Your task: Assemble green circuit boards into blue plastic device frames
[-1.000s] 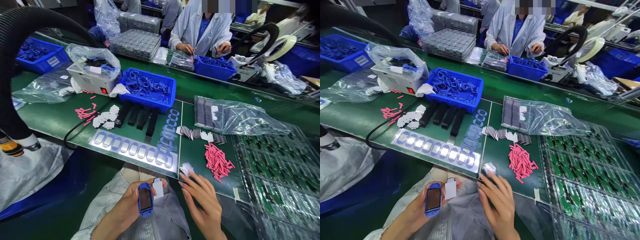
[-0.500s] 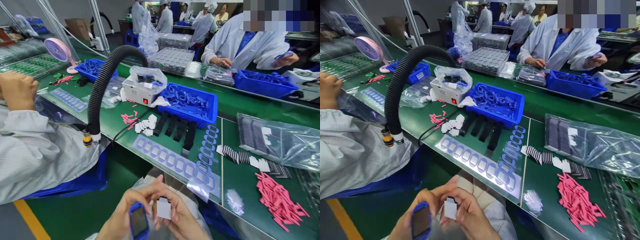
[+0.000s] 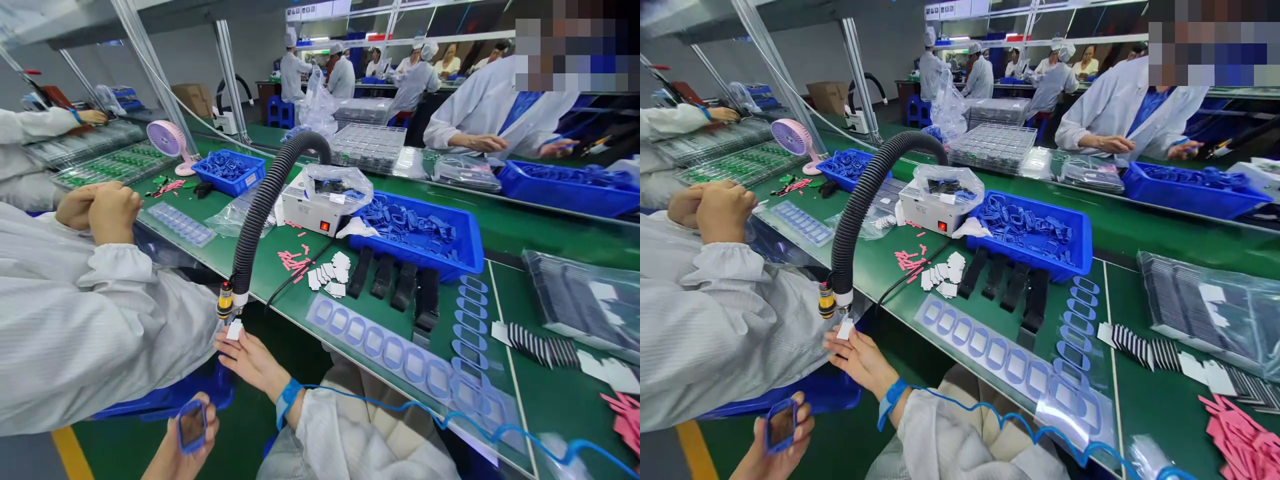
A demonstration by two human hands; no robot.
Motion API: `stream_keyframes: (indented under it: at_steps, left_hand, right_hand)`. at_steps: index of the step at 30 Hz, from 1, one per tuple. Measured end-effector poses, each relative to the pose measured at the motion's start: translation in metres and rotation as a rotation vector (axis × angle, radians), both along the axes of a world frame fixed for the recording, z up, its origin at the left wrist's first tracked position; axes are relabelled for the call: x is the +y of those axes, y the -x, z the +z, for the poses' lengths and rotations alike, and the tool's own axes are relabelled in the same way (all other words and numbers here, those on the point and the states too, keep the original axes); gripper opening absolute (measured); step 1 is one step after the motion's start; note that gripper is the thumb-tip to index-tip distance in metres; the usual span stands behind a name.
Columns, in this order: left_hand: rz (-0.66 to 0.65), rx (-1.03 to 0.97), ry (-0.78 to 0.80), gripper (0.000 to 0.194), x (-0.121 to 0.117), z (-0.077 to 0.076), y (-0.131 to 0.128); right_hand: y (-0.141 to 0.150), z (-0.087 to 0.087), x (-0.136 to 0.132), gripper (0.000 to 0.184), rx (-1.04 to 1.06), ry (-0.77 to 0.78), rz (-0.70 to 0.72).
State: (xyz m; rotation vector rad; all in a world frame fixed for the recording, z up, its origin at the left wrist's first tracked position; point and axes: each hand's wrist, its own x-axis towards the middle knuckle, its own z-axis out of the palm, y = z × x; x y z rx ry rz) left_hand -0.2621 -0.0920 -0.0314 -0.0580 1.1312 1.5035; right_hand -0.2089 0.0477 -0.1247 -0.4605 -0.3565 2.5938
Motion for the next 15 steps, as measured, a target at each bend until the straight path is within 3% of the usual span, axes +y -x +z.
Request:
stream_keyframes:
  at_steps: [2, 5, 7, 9, 12, 15]
  left_hand:
    - [0.016, -0.002, 0.016, 0.035, 0.018, -0.017, 0.015]
    - [0.002, 0.013, 0.035, 0.009, 0.059, -0.041, 0.033]
    - [-0.024, 0.008, 0.058, 0.023, 0.086, -0.054, 0.039]
    - [-0.084, -0.005, 0.086, 0.025, 0.103, -0.063, 0.039]
    - [-0.147, -0.006, 0.130, 0.019, 0.100, -0.068, 0.035]
    - [-0.128, 0.019, 0.160, 0.016, 0.072, -0.065, 0.036]
  right_hand:
    - [0.001, -0.011, -0.007, 0.030, -0.022, 0.010, 0.016]
    - [-0.006, -0.031, -0.013, 0.030, -0.082, 0.017, 0.009]
    - [-0.011, -0.042, -0.012, 0.031, -0.129, 0.013, -0.021]
    - [-0.014, -0.047, -0.006, 0.031, -0.163, 0.000, -0.055]
    - [-0.015, -0.040, 0.006, 0.031, -0.172, -0.032, -0.076]
    - [-0.009, -0.022, 0.013, 0.031, -0.138, -0.060, -0.064]
